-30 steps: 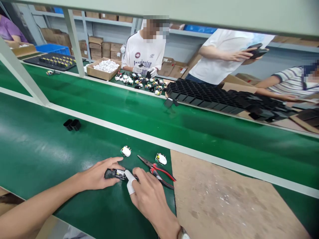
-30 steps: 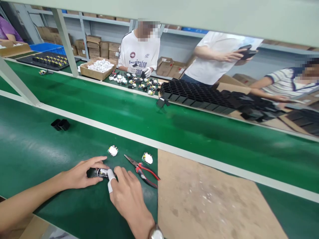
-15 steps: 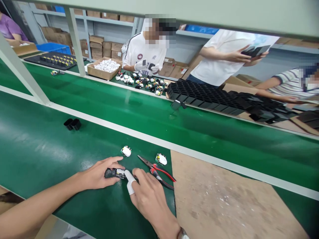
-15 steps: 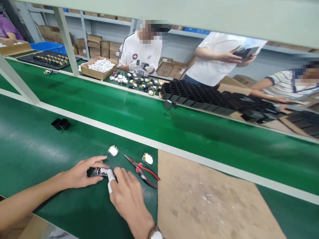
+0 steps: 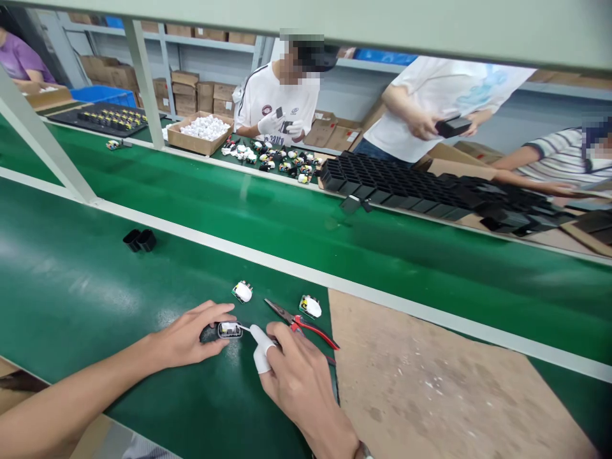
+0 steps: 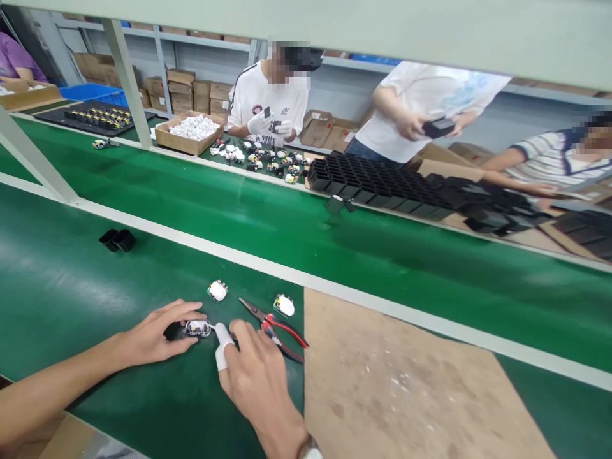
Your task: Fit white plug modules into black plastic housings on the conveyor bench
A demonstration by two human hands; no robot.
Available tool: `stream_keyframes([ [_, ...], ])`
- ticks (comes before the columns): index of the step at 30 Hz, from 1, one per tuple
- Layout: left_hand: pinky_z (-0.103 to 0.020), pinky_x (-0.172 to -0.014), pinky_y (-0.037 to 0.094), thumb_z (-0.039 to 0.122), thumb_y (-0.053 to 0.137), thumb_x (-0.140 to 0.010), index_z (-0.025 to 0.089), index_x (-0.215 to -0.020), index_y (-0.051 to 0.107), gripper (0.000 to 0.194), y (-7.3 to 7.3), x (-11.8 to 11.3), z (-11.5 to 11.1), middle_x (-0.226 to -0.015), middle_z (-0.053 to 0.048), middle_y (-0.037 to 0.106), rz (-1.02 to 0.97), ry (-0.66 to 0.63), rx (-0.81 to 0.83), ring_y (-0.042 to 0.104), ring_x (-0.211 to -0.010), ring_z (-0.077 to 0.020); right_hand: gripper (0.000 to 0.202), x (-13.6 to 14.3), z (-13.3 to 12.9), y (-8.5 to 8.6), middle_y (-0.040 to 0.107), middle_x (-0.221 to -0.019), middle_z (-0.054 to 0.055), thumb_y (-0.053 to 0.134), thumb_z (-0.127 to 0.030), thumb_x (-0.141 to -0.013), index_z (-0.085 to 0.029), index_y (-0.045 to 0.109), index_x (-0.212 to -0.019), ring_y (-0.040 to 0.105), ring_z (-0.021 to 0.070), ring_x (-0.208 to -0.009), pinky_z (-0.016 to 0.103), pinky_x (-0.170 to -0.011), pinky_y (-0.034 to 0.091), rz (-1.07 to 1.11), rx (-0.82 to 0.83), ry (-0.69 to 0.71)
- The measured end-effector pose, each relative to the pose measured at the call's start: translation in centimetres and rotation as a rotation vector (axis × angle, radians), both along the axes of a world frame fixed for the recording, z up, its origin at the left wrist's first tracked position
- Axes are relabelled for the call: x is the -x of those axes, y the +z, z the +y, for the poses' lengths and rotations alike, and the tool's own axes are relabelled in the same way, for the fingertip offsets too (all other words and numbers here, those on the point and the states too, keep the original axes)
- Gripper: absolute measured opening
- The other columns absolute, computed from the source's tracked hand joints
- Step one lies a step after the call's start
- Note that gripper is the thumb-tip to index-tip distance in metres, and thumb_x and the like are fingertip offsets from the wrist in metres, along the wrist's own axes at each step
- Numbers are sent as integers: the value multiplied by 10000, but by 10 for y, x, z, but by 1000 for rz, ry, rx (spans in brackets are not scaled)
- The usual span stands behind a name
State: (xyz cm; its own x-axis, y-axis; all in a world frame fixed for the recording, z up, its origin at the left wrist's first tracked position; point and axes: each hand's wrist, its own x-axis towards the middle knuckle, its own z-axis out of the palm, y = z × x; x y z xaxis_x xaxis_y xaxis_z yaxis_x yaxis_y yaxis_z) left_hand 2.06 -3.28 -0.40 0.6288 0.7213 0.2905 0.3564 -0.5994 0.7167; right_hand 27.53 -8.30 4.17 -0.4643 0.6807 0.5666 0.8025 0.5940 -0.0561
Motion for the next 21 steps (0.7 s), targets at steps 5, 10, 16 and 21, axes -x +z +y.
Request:
stream_keyframes([
  [5,-318,-842,602,183,682,-997,248,-1517,478,563,-1,0,-1,-1147,-99,693,-82,87,-168,680,-985,-202,243,-3,1,0,592,-894,76,482,-28,-888,-204,569,-745,478,189,-698,344,-640,363,-18,-29,-29],
  [10,-326,-796,604,185,668,-1007,219,-1493,493,518,4,-3,-1,-1083,-103,710,-68,111,-265,668,-927,-211,246,0,-1,-4,610,-932,88,476,1,-864,-191,623,-822,535,210,-754,355,-669,385,-76,-21,-56],
  [16,-356,-802,611,142,658,-1010,200,-1496,487,519,12,-7,-4,-1048,-114,717,-42,115,-360,675,-925,-232,266,1,-2,-6,626,-948,90,481,0,-892,-165,674,-973,557,230,-780,376,-679,397,-127,-9,-83],
  [21,-365,-802,609,101,667,-990,198,-1514,476,567,11,-8,-5,-1035,-110,720,-29,124,-395,683,-925,-242,302,3,-3,-5,635,-970,99,447,1,-905,-167,676,-1005,561,230,-795,378,-686,412,-108,-20,-83],
])
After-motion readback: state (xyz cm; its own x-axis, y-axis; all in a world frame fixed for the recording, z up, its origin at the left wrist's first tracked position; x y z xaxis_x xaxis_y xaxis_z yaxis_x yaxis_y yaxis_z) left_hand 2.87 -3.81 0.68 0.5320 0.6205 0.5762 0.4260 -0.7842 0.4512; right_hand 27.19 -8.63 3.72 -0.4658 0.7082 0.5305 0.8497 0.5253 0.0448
